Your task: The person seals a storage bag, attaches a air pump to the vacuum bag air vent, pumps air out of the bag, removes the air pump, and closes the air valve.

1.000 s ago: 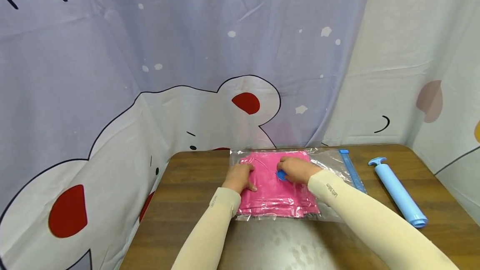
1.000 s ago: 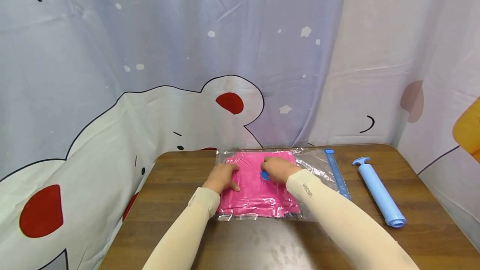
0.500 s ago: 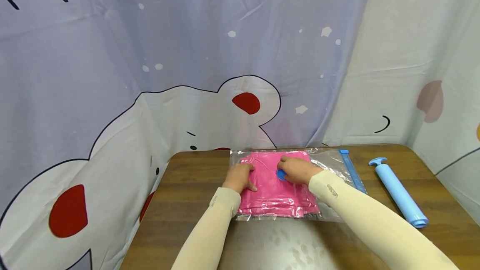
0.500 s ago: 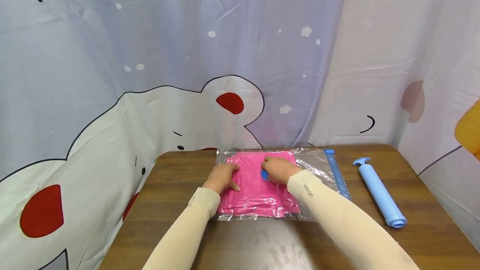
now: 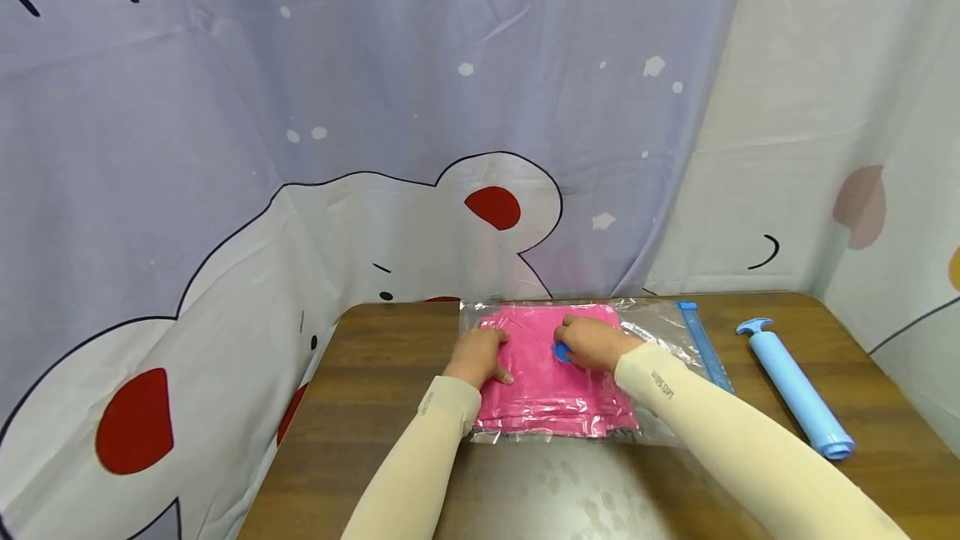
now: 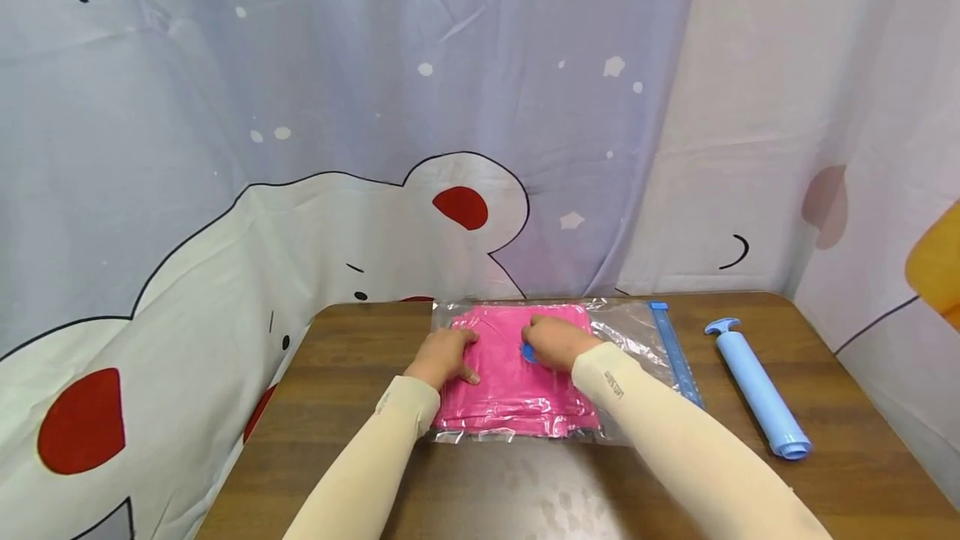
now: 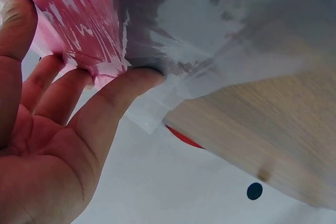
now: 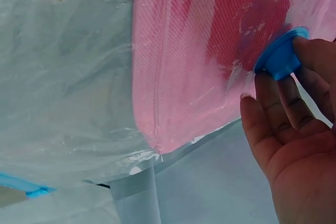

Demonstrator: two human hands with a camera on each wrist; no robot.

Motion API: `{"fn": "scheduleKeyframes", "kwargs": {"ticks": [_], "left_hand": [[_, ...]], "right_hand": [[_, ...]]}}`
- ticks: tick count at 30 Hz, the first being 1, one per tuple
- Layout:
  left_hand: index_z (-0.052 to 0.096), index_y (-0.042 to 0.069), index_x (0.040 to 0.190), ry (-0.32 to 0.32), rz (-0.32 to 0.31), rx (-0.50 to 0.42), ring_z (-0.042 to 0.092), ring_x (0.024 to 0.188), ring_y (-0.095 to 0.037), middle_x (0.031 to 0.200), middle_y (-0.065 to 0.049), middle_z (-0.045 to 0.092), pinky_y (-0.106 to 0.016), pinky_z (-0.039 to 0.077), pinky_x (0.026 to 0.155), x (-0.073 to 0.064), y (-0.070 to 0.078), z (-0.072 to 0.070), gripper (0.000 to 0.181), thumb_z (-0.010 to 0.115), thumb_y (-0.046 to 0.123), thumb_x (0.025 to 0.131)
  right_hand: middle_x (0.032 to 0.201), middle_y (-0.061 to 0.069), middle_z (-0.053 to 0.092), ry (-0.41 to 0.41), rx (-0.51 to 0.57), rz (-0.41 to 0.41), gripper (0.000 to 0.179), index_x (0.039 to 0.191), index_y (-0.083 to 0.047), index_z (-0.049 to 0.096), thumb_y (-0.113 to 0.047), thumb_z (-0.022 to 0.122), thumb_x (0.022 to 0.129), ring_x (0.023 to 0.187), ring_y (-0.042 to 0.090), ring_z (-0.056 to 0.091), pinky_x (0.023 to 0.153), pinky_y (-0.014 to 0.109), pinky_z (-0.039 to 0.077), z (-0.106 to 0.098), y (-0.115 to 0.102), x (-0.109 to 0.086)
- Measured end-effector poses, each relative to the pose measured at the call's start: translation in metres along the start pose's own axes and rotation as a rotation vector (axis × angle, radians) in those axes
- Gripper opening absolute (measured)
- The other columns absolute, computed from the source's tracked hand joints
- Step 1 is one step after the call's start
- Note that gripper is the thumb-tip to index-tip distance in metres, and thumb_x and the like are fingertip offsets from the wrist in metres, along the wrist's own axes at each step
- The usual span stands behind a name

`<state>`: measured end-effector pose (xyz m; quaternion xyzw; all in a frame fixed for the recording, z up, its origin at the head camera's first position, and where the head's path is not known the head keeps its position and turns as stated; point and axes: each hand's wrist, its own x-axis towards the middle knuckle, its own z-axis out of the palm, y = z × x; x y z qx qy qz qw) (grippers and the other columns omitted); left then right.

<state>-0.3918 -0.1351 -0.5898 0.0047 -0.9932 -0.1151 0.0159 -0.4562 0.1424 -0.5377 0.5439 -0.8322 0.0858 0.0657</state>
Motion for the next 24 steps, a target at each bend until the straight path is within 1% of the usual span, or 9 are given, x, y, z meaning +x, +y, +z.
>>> {"fn": "scheduleKeyframes", "kwargs": {"ticks": [1, 3, 6, 8, 11, 16, 19, 24], "left_hand": [[0.075, 0.021, 0.150, -0.003, 0.003, 0.012, 0.072, 0.141, -0.038, 0.149, -0.006, 0.079, -0.057, 0.056, 0.125, -0.001, -0.001, 0.001, 0.096, 0.108, 0.052, 0.066], [0.075, 0.020, 0.150, -0.018, 0.002, 0.010, 0.071, 0.142, -0.038, 0.150, -0.006, 0.078, -0.058, 0.055, 0.125, -0.003, -0.001, 0.003, 0.095, 0.108, 0.051, 0.067], [0.074, 0.020, 0.151, -0.030, 0.002, -0.003, 0.071, 0.142, -0.039, 0.150, -0.007, 0.078, -0.058, 0.055, 0.126, -0.005, -0.001, 0.005, 0.094, 0.108, 0.050, 0.068], [0.074, 0.020, 0.151, -0.029, -0.006, -0.017, 0.071, 0.142, -0.039, 0.150, -0.007, 0.078, -0.057, 0.055, 0.126, -0.005, -0.001, 0.005, 0.094, 0.108, 0.050, 0.068], [0.075, 0.021, 0.150, -0.012, -0.005, -0.007, 0.072, 0.141, -0.036, 0.149, -0.005, 0.079, -0.055, 0.057, 0.124, -0.004, -0.001, 0.003, 0.094, 0.108, 0.051, 0.067], [0.074, 0.021, 0.151, -0.001, 0.003, -0.012, 0.071, 0.142, -0.037, 0.151, -0.005, 0.078, -0.056, 0.056, 0.125, 0.001, -0.002, 0.000, 0.095, 0.108, 0.051, 0.067], [0.075, 0.022, 0.151, 0.007, 0.004, -0.013, 0.071, 0.142, -0.038, 0.150, -0.005, 0.078, -0.057, 0.056, 0.125, 0.002, -0.002, 0.000, 0.096, 0.108, 0.052, 0.065], [0.074, 0.022, 0.152, 0.002, 0.007, 0.005, 0.071, 0.142, -0.038, 0.150, -0.006, 0.078, -0.056, 0.056, 0.125, 0.001, -0.002, -0.001, 0.097, 0.108, 0.053, 0.066]], "right_hand": [[0.098, 0.006, 0.068, -0.021, 0.011, 0.009, 0.010, 0.108, -0.009, 0.077, -0.013, 0.083, 0.100, 0.079, 0.016, 0.066, 0.076, 0.047, 0.065, -0.013, -0.012, -0.003], [0.099, 0.009, 0.068, -0.067, 0.037, 0.033, 0.010, 0.110, -0.006, 0.076, -0.009, 0.081, 0.101, 0.080, 0.019, 0.067, 0.080, 0.043, 0.067, -0.031, -0.030, -0.006], [0.101, 0.007, 0.068, -0.103, 0.040, 0.056, 0.011, 0.111, -0.006, 0.077, -0.007, 0.080, 0.101, 0.081, 0.018, 0.068, 0.083, 0.041, 0.068, -0.042, -0.042, -0.008], [0.101, 0.007, 0.068, -0.114, 0.037, 0.064, 0.012, 0.112, -0.006, 0.077, -0.003, 0.080, 0.100, 0.082, 0.017, 0.067, 0.084, 0.040, 0.067, -0.044, -0.044, -0.008], [0.100, 0.008, 0.069, -0.123, 0.052, 0.072, 0.012, 0.112, -0.006, 0.078, -0.002, 0.078, 0.100, 0.083, 0.016, 0.066, 0.082, 0.036, 0.066, -0.045, -0.040, -0.006], [0.096, 0.008, 0.067, -0.142, 0.048, 0.090, 0.007, 0.109, -0.004, 0.077, -0.005, 0.079, 0.102, 0.078, 0.014, 0.061, 0.074, 0.031, 0.062, -0.046, -0.035, -0.001], [0.095, 0.008, 0.067, -0.141, 0.033, 0.088, 0.007, 0.107, -0.004, 0.076, -0.007, 0.080, 0.102, 0.077, 0.014, 0.061, 0.073, 0.031, 0.062, -0.047, -0.034, 0.000], [0.100, 0.009, 0.070, -0.124, 0.025, 0.068, 0.012, 0.111, -0.004, 0.077, -0.006, 0.083, 0.100, 0.080, 0.015, 0.065, 0.078, 0.035, 0.065, -0.048, -0.035, -0.001]]}}
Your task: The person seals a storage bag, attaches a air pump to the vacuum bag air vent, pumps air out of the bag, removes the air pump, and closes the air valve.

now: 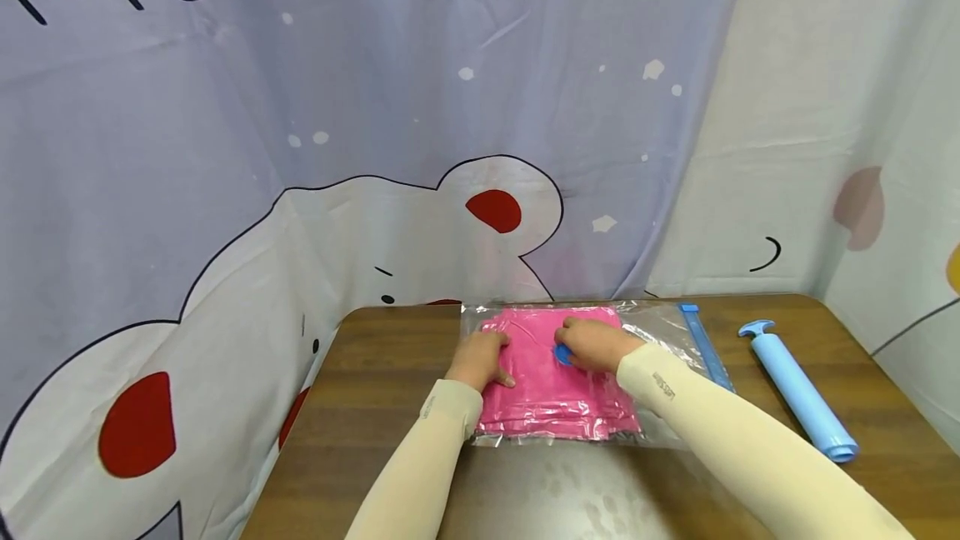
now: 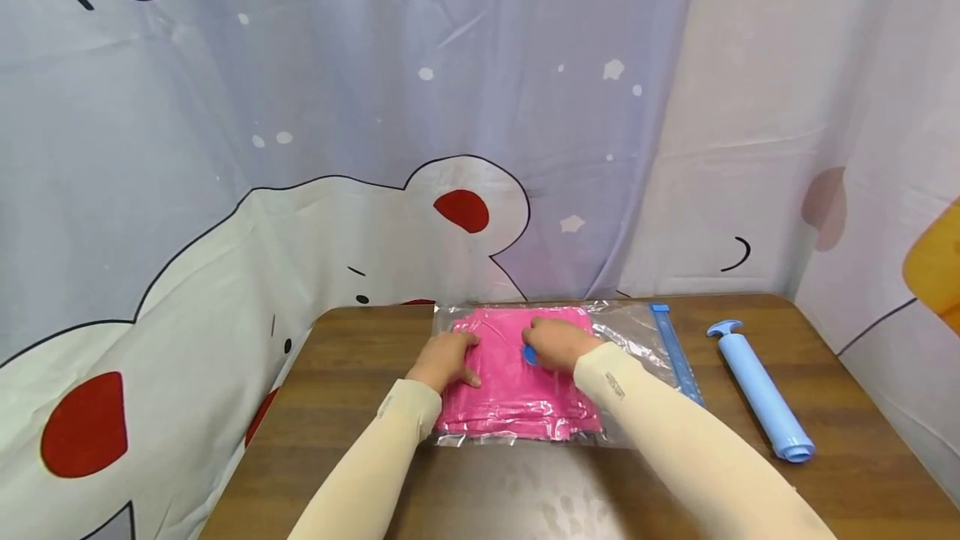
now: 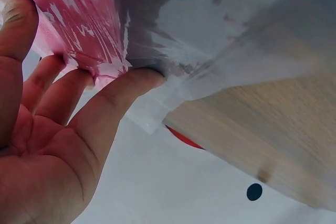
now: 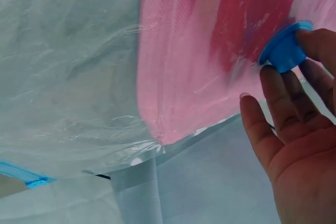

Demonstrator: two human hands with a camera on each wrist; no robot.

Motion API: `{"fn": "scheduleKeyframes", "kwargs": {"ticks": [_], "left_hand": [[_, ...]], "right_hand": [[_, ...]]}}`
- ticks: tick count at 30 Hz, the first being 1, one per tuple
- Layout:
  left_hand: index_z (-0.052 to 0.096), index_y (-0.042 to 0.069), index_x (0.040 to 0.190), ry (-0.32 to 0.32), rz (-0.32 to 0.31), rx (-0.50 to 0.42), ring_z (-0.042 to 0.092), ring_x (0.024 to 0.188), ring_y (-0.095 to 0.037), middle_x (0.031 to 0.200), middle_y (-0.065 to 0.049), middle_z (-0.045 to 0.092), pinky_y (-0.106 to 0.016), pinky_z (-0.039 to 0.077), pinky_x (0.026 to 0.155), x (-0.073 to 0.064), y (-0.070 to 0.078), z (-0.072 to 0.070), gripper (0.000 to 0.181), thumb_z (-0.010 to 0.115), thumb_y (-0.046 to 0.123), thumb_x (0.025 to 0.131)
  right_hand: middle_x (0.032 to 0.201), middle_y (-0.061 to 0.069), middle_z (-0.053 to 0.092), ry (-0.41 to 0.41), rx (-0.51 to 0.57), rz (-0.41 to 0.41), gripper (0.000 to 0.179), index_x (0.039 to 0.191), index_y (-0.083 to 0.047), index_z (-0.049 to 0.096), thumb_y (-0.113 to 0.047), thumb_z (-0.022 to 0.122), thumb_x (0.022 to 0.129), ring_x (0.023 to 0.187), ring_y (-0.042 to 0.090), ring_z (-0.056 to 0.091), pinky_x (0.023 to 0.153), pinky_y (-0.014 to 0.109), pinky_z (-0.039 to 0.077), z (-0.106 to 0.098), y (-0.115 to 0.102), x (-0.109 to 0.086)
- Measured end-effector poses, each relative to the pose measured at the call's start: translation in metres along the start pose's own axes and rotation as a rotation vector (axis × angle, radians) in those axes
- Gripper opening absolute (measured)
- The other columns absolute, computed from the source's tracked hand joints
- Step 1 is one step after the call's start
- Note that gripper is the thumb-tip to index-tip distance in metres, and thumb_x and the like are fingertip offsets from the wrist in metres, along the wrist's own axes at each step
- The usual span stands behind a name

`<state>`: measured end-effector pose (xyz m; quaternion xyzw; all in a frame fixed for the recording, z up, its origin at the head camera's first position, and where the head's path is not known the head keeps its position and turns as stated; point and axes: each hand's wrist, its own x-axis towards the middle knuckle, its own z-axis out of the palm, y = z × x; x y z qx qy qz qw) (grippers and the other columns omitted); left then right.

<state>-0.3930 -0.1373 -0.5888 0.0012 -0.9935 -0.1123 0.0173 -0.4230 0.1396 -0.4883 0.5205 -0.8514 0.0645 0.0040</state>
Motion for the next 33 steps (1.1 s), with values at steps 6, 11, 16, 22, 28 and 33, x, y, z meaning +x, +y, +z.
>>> {"fn": "scheduleKeyframes", "kwargs": {"ticks": [6, 11, 16, 22, 28, 33], "left_hand": [[0.075, 0.021, 0.150, 0.019, -0.009, -0.019, 0.072, 0.139, -0.037, 0.149, -0.006, 0.079, -0.056, 0.057, 0.123, -0.0015, 0.0006, -0.0005, 0.095, 0.108, 0.051, 0.066], [0.076, 0.021, 0.148, 0.028, 0.006, -0.021, 0.073, 0.138, -0.038, 0.146, -0.007, 0.080, -0.057, 0.058, 0.121, 0.0013, -0.0008, -0.0002, 0.096, 0.109, 0.052, 0.062], [0.077, 0.024, 0.146, 0.028, 0.014, 0.006, 0.075, 0.135, -0.037, 0.142, -0.006, 0.082, -0.056, 0.060, 0.118, 0.0033, -0.0030, 0.0014, 0.098, 0.110, 0.054, 0.059], [0.077, 0.023, 0.146, 0.031, 0.019, 0.011, 0.075, 0.133, -0.037, 0.141, -0.006, 0.082, -0.055, 0.060, 0.118, 0.0016, -0.0021, 0.0035, 0.096, 0.110, 0.053, 0.061], [0.077, 0.022, 0.147, 0.030, 0.014, -0.002, 0.075, 0.134, -0.037, 0.143, -0.007, 0.081, -0.054, 0.060, 0.119, -0.0004, -0.0002, 0.0025, 0.095, 0.109, 0.052, 0.063], [0.076, 0.023, 0.148, 0.021, 0.004, -0.007, 0.075, 0.135, -0.037, 0.144, -0.007, 0.081, -0.055, 0.059, 0.120, -0.0005, 0.0001, 0.0023, 0.096, 0.109, 0.052, 0.063]], "right_hand": [[0.099, 0.009, 0.070, 0.006, 0.011, -0.020, 0.013, 0.111, -0.004, 0.080, -0.002, 0.082, 0.099, 0.081, 0.015, 0.065, 0.079, 0.034, 0.065, -0.0018, 0.0019, -0.0013], [0.094, 0.007, 0.070, 0.017, -0.018, -0.051, 0.012, 0.107, -0.003, 0.080, -0.003, 0.085, 0.096, 0.079, 0.015, 0.063, 0.080, 0.033, 0.064, -0.0022, 0.0058, -0.0002], [0.093, 0.005, 0.069, 0.008, -0.011, -0.048, 0.008, 0.104, -0.004, 0.080, -0.004, 0.084, 0.097, 0.078, 0.013, 0.061, 0.078, 0.031, 0.062, -0.0013, 0.0067, 0.0014], [0.096, 0.006, 0.069, -0.004, -0.044, -0.043, 0.014, 0.109, -0.007, 0.079, -0.002, 0.083, 0.096, 0.079, 0.015, 0.063, 0.081, 0.036, 0.065, 0.0004, 0.0053, 0.0024], [0.095, 0.006, 0.069, -0.007, -0.044, -0.046, 0.013, 0.107, -0.007, 0.080, -0.001, 0.081, 0.096, 0.079, 0.016, 0.064, 0.081, 0.036, 0.065, -0.0019, 0.0036, 0.0018], [0.095, 0.007, 0.072, -0.009, -0.021, -0.068, 0.012, 0.106, -0.005, 0.081, -0.002, 0.085, 0.095, 0.082, 0.016, 0.067, 0.083, 0.035, 0.066, -0.0030, 0.0065, 0.0007]]}}
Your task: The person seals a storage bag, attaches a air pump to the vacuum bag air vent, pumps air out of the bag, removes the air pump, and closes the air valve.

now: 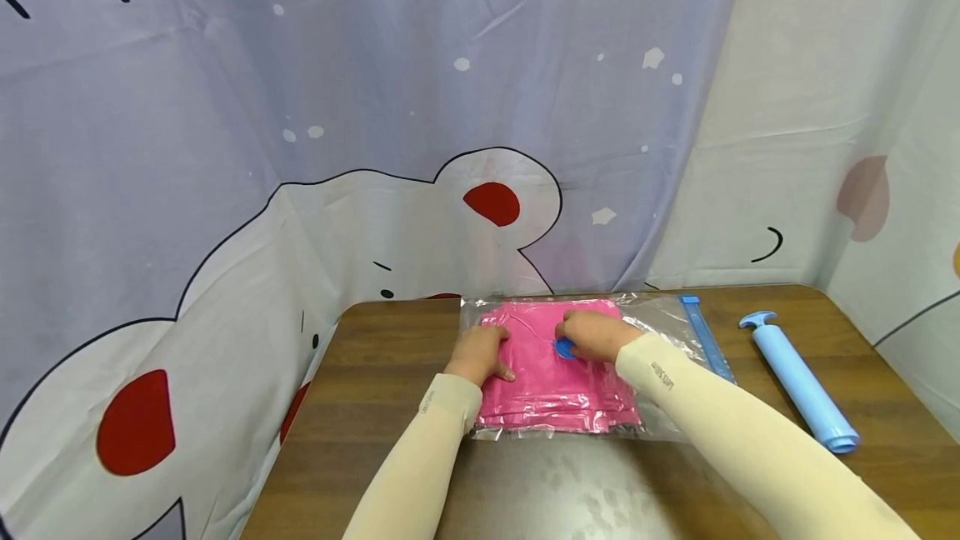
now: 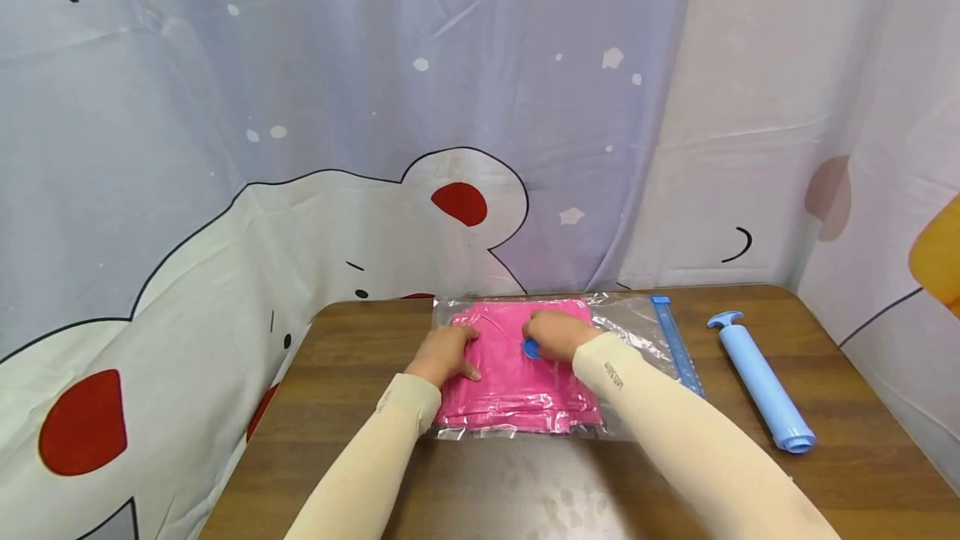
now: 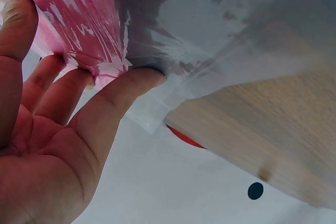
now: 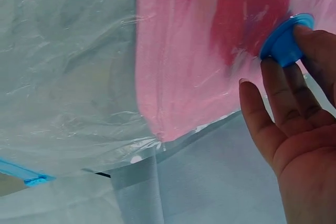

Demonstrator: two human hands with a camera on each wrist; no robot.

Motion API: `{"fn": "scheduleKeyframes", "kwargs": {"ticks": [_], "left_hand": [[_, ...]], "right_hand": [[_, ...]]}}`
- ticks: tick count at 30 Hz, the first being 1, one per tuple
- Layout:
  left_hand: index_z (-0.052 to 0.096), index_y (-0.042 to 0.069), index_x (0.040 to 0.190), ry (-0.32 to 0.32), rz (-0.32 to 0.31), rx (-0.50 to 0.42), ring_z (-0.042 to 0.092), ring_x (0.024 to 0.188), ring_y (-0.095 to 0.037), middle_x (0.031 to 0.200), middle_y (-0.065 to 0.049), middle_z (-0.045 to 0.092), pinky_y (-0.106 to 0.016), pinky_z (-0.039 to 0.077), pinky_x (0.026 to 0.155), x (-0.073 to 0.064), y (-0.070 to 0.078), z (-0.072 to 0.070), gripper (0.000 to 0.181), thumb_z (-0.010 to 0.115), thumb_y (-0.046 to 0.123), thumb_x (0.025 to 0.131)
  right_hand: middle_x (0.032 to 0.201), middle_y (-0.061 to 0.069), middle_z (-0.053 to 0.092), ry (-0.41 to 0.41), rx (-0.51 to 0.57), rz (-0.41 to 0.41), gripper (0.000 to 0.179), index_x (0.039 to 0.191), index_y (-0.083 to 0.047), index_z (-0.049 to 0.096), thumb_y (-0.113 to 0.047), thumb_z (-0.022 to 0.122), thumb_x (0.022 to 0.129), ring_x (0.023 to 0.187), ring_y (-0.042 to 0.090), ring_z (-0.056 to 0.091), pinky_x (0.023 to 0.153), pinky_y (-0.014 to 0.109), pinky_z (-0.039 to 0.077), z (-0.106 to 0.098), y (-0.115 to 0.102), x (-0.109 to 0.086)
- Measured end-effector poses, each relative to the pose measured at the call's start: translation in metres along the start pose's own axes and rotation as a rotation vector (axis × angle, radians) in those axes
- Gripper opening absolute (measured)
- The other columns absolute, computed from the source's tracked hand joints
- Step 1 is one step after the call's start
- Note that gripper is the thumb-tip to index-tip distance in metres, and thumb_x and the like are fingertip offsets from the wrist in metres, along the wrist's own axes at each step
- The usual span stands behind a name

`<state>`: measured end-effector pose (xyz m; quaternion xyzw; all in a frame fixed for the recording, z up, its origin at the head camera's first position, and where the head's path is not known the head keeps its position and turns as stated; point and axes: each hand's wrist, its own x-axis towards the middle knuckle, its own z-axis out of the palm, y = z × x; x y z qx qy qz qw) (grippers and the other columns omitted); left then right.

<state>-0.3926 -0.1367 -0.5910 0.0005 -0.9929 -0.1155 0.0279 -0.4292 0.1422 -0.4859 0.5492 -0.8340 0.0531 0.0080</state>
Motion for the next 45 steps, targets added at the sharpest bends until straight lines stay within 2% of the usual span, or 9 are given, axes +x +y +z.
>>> {"fn": "scheduleKeyframes", "kwargs": {"ticks": [11, 19, 26, 31, 34, 36, 39, 42, 45], "left_hand": [[0.077, 0.024, 0.148, 0.000, 0.007, 0.016, 0.075, 0.136, -0.039, 0.144, -0.006, 0.081, -0.054, 0.059, 0.120, 0.000, -0.001, -0.001, 0.098, 0.109, 0.054, 0.060], [0.076, 0.024, 0.149, -0.003, 0.002, 0.016, 0.075, 0.136, -0.038, 0.145, -0.007, 0.080, -0.055, 0.060, 0.119, 0.002, -0.002, 0.002, 0.099, 0.109, 0.054, 0.061], [0.076, 0.023, 0.149, -0.003, 0.012, 0.005, 0.075, 0.137, -0.038, 0.146, -0.006, 0.080, -0.056, 0.059, 0.120, 0.003, -0.003, 0.003, 0.099, 0.110, 0.053, 0.061], [0.076, 0.022, 0.149, -0.003, 0.014, -0.003, 0.074, 0.138, -0.038, 0.147, -0.006, 0.080, -0.056, 0.058, 0.121, 0.003, -0.004, 0.003, 0.098, 0.110, 0.053, 0.062], [0.076, 0.022, 0.149, 0.001, 0.009, 0.006, 0.074, 0.138, -0.037, 0.146, -0.006, 0.080, -0.055, 0.059, 0.120, 0.002, -0.005, 0.002, 0.099, 0.110, 0.053, 0.061], [0.076, 0.023, 0.149, 0.006, 0.010, 0.011, 0.074, 0.138, -0.036, 0.146, -0.006, 0.080, -0.054, 0.060, 0.119, 0.001, -0.005, 0.002, 0.098, 0.110, 0.053, 0.062], [0.076, 0.022, 0.148, 0.004, 0.011, 0.007, 0.075, 0.137, -0.036, 0.146, -0.006, 0.080, -0.055, 0.060, 0.119, 0.000, -0.005, 0.002, 0.098, 0.110, 0.053, 0.062], [0.077, 0.022, 0.147, -0.001, 0.018, 0.008, 0.075, 0.136, -0.037, 0.144, -0.006, 0.081, -0.056, 0.060, 0.119, 0.001, -0.006, 0.003, 0.097, 0.109, 0.053, 0.062], [0.077, 0.022, 0.147, -0.005, 0.016, 0.000, 0.074, 0.137, -0.037, 0.144, -0.006, 0.081, -0.056, 0.059, 0.120, 0.004, -0.006, 0.005, 0.098, 0.110, 0.052, 0.061]], "right_hand": [[0.091, 0.005, 0.072, 0.000, 0.002, 0.025, 0.009, 0.102, -0.005, 0.080, -0.008, 0.086, 0.096, 0.080, 0.016, 0.066, 0.081, 0.036, 0.065, 0.003, 0.001, 0.002], [0.104, 0.010, 0.076, 0.029, -0.001, 0.004, 0.018, 0.112, -0.004, 0.083, -0.009, 0.088, 0.095, 0.089, 0.019, 0.072, 0.087, 0.037, 0.067, 0.005, 0.003, -0.001], [0.095, 0.009, 0.077, 0.021, 0.036, 0.001, 0.009, 0.101, -0.004, 0.083, -0.009, 0.087, 0.096, 0.083, 0.017, 0.068, 0.083, 0.035, 0.065, 0.003, 0.004, -0.001], [0.080, 0.001, 0.072, 0.077, 0.034, 0.067, 0.011, 0.087, -0.011, 0.079, -0.014, 0.087, 0.094, 0.072, 0.015, 0.061, 0.068, 0.043, 0.059, 0.035, 0.026, 0.011], [0.078, 0.000, 0.070, 0.111, 0.025, 0.097, 0.010, 0.087, -0.012, 0.078, -0.014, 0.087, 0.092, 0.070, 0.015, 0.058, 0.064, 0.046, 0.057, 0.052, 0.035, 0.018], [0.082, 0.002, 0.073, 0.107, 0.039, 0.097, 0.008, 0.092, -0.010, 0.080, -0.013, 0.087, 0.092, 0.074, 0.016, 0.062, 0.068, 0.046, 0.059, 0.048, 0.031, 0.017], [0.092, 0.007, 0.076, 0.046, 0.068, 0.054, 0.010, 0.099, -0.006, 0.082, -0.010, 0.089, 0.093, 0.084, 0.021, 0.070, 0.083, 0.042, 0.066, 0.019, 0.011, 0.009], [0.096, 0.009, 0.078, 0.040, 0.013, -0.023, 0.012, 0.102, -0.005, 0.083, -0.007, 0.090, 0.093, 0.087, 0.022, 0.073, 0.086, 0.038, 0.066, 0.004, 0.003, 0.003], [0.098, 0.009, 0.079, 0.026, -0.011, -0.038, 0.013, 0.104, -0.005, 0.084, -0.007, 0.090, 0.093, 0.087, 0.020, 0.072, 0.086, 0.037, 0.066, -0.001, 0.001, 0.001]]}}
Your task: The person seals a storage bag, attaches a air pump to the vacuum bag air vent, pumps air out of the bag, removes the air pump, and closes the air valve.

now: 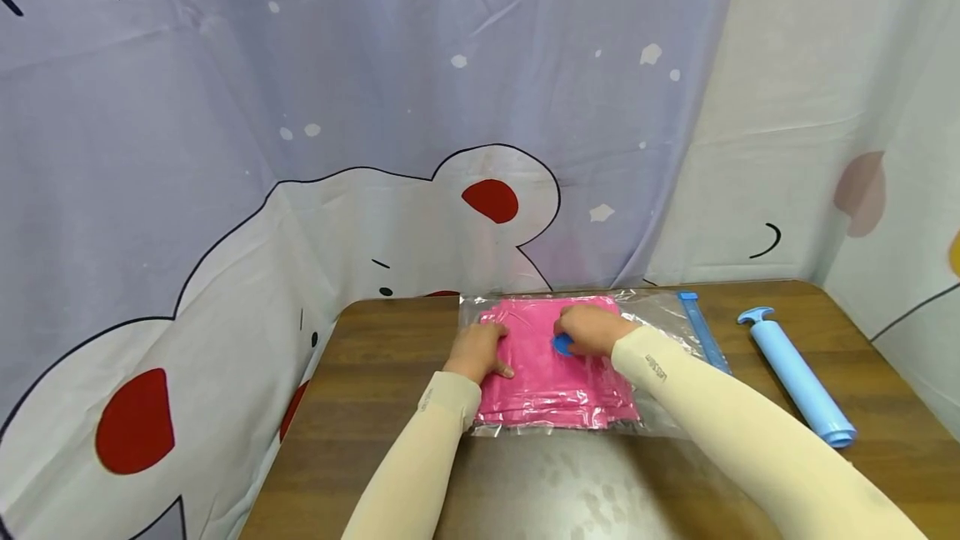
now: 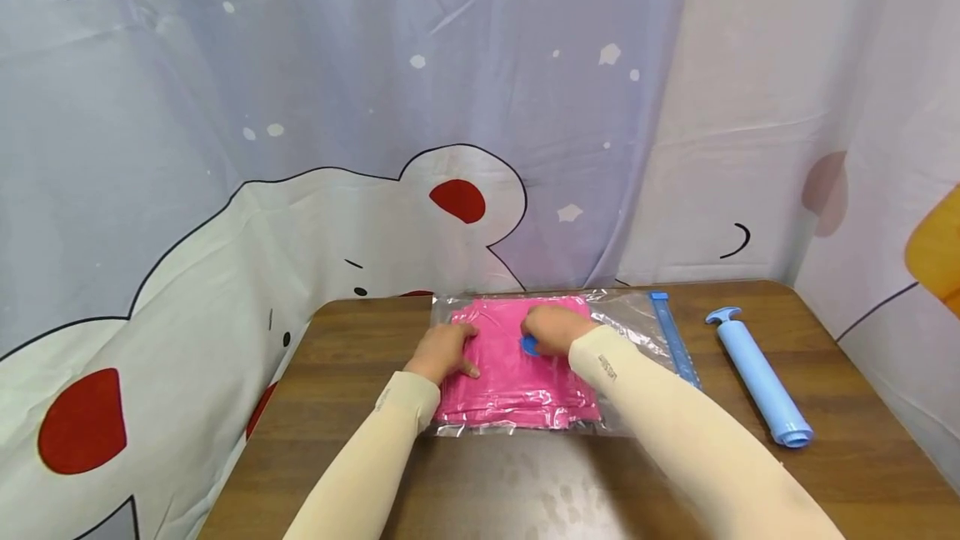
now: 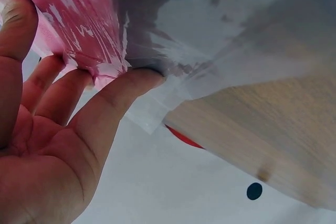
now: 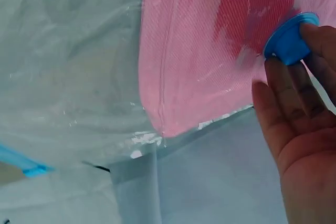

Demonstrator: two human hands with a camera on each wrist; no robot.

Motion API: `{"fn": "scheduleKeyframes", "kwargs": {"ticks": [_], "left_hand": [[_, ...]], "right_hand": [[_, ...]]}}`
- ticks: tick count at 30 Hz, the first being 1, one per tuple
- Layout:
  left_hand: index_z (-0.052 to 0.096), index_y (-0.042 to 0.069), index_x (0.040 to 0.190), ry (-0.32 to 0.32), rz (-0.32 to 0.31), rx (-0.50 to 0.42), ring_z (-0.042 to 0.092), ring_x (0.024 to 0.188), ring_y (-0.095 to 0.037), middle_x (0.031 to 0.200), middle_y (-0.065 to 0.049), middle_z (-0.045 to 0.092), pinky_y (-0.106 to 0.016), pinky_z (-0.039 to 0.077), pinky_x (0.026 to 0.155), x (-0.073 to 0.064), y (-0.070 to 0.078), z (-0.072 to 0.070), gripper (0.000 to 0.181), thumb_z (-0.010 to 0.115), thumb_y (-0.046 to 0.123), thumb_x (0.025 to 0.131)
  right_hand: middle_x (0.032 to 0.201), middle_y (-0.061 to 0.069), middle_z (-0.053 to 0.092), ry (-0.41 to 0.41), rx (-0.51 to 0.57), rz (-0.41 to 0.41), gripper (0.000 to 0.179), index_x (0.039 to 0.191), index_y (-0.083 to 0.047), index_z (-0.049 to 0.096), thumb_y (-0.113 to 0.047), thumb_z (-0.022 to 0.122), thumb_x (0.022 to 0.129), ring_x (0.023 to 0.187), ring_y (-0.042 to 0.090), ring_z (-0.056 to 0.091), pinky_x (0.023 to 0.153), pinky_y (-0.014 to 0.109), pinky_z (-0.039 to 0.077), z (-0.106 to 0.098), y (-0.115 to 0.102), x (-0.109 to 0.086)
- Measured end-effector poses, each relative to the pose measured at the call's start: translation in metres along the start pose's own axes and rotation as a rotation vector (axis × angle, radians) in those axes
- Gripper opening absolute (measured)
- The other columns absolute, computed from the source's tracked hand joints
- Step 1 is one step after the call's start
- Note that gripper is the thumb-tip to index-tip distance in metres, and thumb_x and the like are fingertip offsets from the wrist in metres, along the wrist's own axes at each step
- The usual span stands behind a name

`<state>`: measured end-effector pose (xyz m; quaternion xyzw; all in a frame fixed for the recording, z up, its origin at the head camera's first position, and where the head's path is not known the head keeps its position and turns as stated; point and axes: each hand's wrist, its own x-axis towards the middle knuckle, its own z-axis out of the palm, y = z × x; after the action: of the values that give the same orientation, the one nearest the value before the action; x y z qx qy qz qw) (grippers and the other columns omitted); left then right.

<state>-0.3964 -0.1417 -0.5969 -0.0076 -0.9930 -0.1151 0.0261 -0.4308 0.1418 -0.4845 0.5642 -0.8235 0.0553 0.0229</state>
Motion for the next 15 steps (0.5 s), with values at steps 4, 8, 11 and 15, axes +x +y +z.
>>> {"fn": "scheduleKeyframes", "kwargs": {"ticks": [4, 8, 11, 15], "left_hand": [[0.076, 0.023, 0.149, -0.006, -0.009, -0.011, 0.073, 0.138, -0.037, 0.146, -0.006, 0.080, -0.057, 0.059, 0.121, 0.001, 0.001, 0.002, 0.099, 0.111, 0.052, 0.061], [0.075, 0.025, 0.150, -0.008, -0.014, 0.001, 0.074, 0.139, -0.036, 0.148, -0.005, 0.079, -0.056, 0.060, 0.119, 0.000, 0.003, 0.002, 0.100, 0.109, 0.055, 0.062], [0.075, 0.025, 0.150, 0.001, -0.011, 0.001, 0.074, 0.138, -0.037, 0.148, -0.006, 0.079, -0.056, 0.061, 0.118, -0.002, 0.003, 0.001, 0.100, 0.109, 0.055, 0.062], [0.075, 0.023, 0.150, 0.008, -0.006, -0.005, 0.075, 0.137, -0.037, 0.148, -0.007, 0.079, -0.056, 0.061, 0.117, -0.001, 0.003, -0.001, 0.099, 0.109, 0.055, 0.062]], "right_hand": [[0.101, 0.010, 0.083, -0.028, 0.068, 0.057, 0.016, 0.108, -0.002, 0.086, -0.005, 0.089, 0.093, 0.090, 0.019, 0.073, 0.091, 0.039, 0.067, 0.000, 0.002, -0.001], [0.101, 0.011, 0.084, -0.023, 0.115, 0.098, 0.014, 0.107, -0.001, 0.086, -0.004, 0.087, 0.093, 0.088, 0.017, 0.072, 0.091, 0.039, 0.067, 0.004, 0.006, -0.001], [0.100, 0.011, 0.085, 0.002, 0.122, 0.151, 0.014, 0.105, -0.001, 0.086, -0.004, 0.087, 0.092, 0.086, 0.018, 0.073, 0.089, 0.040, 0.067, 0.007, 0.001, 0.000], [0.102, 0.013, 0.085, 0.038, 0.106, 0.190, 0.018, 0.109, 0.001, 0.085, -0.006, 0.088, 0.093, 0.089, 0.024, 0.076, 0.090, 0.042, 0.068, 0.009, -0.004, -0.001]]}}
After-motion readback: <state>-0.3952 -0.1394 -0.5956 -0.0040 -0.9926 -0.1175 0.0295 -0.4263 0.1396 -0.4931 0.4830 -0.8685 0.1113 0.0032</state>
